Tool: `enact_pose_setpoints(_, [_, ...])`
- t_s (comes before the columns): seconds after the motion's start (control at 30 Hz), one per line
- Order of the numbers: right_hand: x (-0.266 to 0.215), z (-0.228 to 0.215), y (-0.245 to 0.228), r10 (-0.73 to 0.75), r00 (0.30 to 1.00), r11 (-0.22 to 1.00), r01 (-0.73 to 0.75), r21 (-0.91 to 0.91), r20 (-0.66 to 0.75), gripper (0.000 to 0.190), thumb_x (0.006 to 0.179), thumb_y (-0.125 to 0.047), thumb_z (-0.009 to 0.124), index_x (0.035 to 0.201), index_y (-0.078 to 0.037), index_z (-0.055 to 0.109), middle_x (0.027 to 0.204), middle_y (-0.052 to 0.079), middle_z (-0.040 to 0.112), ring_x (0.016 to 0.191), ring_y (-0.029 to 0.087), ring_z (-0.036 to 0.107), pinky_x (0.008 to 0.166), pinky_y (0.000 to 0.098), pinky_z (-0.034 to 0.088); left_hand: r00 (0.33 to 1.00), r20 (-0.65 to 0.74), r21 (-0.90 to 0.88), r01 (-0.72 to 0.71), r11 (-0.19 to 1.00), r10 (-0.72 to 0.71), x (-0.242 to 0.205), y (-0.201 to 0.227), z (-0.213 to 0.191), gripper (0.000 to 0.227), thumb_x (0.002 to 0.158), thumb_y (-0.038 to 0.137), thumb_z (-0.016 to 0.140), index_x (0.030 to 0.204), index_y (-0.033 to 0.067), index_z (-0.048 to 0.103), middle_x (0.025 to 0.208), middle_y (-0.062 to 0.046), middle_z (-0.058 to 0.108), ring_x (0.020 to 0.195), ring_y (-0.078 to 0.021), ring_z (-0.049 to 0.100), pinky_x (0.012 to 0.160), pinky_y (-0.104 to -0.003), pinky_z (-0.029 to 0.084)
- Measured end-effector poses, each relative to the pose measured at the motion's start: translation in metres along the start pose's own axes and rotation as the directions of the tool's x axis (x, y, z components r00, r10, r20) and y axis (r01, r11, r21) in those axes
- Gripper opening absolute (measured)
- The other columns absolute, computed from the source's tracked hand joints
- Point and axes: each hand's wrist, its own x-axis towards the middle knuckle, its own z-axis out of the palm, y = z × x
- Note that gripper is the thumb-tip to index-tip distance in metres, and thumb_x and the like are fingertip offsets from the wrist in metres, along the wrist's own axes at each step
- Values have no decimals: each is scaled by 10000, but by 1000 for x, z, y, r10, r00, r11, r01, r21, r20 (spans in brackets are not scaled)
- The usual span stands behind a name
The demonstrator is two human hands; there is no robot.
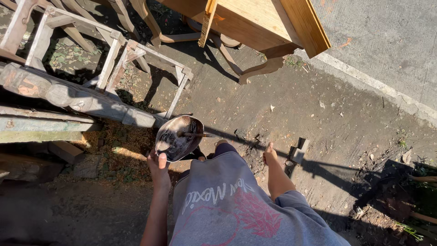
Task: The person picks up a wooden plank and places it on a workbench. They then retrieve a container with a brush and apply a dark finish to the plank's surface. After finishing, they return the container and brush to the workbench and pick up another plank.
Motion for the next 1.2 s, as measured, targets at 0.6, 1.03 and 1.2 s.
enact_pose_setpoints(0.6, [-39, 19, 102, -663, 746, 711, 655, -253, 68, 786, 975, -730, 368, 761, -36, 668, 629, 102, 628, 526, 220, 600, 505, 392, 465, 984, -175, -33, -20, 999, 14, -146, -12, -152, 681, 982, 478, 668, 1388, 61, 315, 1399, -160, 450, 1263, -268, 565, 1071, -460, 521])
enact_pose_setpoints(1.03, [-69, -100, 332, -227, 969, 822, 135, -554, -101, 758, 982, -681, 413, 843, 9, 695, 719, 163, 696, 664, 301, 695, 634, 466, 540, 915, -401, -55, -71, 996, 44, -299, 30, -240, 745, 1028, 507, 593, 1514, 14, 315, 1467, -190, 429, 1329, -353, 530, 1069, -487, 500])
enact_pose_setpoints(1.2, [-77, -77, 325, -351, 934, 582, 269, -768, 62, 935, 1042, -685, 238, 946, 81, 766, 811, 219, 740, 758, 334, 734, 749, 448, 545, 916, -397, -102, -113, 988, 64, -332, 48, -267, 831, 1004, 550, 605, 1535, -23, 320, 1516, -227, 448, 1359, -398, 525, 1086, -519, 496])
